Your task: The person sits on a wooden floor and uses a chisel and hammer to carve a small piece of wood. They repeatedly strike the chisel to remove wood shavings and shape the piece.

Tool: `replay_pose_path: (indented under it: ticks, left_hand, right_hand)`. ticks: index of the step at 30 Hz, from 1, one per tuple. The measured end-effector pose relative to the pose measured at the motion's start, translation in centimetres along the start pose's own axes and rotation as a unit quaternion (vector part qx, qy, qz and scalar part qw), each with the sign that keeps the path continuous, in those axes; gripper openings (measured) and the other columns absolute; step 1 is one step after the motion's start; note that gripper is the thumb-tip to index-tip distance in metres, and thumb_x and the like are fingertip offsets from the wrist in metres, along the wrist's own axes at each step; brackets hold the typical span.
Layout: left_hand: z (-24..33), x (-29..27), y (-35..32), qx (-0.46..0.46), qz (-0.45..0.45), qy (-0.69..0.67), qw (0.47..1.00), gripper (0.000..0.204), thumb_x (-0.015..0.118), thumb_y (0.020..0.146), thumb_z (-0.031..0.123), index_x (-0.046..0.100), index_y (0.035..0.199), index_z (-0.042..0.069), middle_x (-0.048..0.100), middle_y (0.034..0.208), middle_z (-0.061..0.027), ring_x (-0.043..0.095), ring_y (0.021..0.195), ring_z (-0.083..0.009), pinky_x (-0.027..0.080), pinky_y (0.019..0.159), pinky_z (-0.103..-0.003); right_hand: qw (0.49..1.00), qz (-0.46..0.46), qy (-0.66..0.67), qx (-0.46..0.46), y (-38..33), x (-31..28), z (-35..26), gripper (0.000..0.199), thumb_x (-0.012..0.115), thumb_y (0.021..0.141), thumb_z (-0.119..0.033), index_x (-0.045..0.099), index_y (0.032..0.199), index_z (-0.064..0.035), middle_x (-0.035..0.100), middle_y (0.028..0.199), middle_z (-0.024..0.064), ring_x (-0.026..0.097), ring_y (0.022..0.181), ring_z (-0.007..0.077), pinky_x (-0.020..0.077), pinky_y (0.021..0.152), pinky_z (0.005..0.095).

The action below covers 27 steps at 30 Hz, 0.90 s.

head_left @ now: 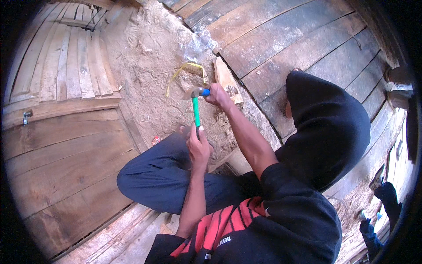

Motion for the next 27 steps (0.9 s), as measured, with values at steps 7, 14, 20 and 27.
replay_pose_path:
  ticks: [7, 14, 20, 27]
  left_hand:
    - [1.0, -2.5, 1.3, -0.216, 0.083, -0.306, 0.923, 0.023, 0.043, 0.1, 0.022, 0.05, 0.103, 0.001, 0.05, 0.069, -0.0024, 0.046, 0.053, -0.0112, 0.039, 0.047, -0.029]
    - [-1.4, -0.3, -0.7, -0.314, -0.042, -0.265, 0.911, 0.031, 0.041, 0.1, 0.02, 0.047, 0.12, -0.003, 0.05, 0.07, -0.0042, 0.049, 0.059, -0.0145, 0.042, 0.053, -0.03]
    - [-2.9, 1.0, -1.0, -0.182, 0.046, -0.174, 0.967, 0.025, 0.044, 0.1, 0.021, 0.049, 0.113, 0.0, 0.05, 0.071, -0.0032, 0.048, 0.057, -0.0119, 0.041, 0.052, -0.029]
    - [0.3, -1.1, 0.8, -0.295, 0.038, -0.374, 0.878, 0.022, 0.044, 0.101, 0.025, 0.052, 0.107, 0.005, 0.048, 0.068, 0.0007, 0.044, 0.052, -0.0052, 0.034, 0.041, -0.024]
  right_hand:
    - [0.999, -0.009, -0.032, -0.041, 0.4, 0.1, 0.5, 0.012, 0.061, 0.065, -0.015, 0.06, 0.064, -0.0033, 0.057, 0.06, 0.0203, 0.059, 0.054, 0.035, 0.0452, 0.052, 0.0438]
    - [0.999, 0.015, -0.04, -0.02, 0.2, 0.1, 0.6, 0.012, 0.06, 0.068, -0.015, 0.06, 0.065, -0.0034, 0.059, 0.062, 0.0204, 0.06, 0.056, 0.0359, 0.0468, 0.054, 0.0436]
    - [1.0, -0.008, -0.028, 0.008, 0.2, -0.7, -0.4, 0.011, 0.06, 0.066, -0.014, 0.064, 0.066, -0.0031, 0.062, 0.07, 0.0243, 0.062, 0.067, 0.0419, 0.0512, 0.062, 0.0469]
    - [0.998, -0.037, -0.039, 0.031, 0.0, -0.9, -0.7, 0.013, 0.061, 0.064, -0.014, 0.066, 0.07, -0.0039, 0.063, 0.071, 0.0233, 0.064, 0.069, 0.0398, 0.0521, 0.064, 0.0458]
Point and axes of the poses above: each hand's wrist, its own y-axis towards the middle knuckle, its own x-axis out of the palm, z = x × y, the point moved 4 cm from there along y, towards the middle knuckle
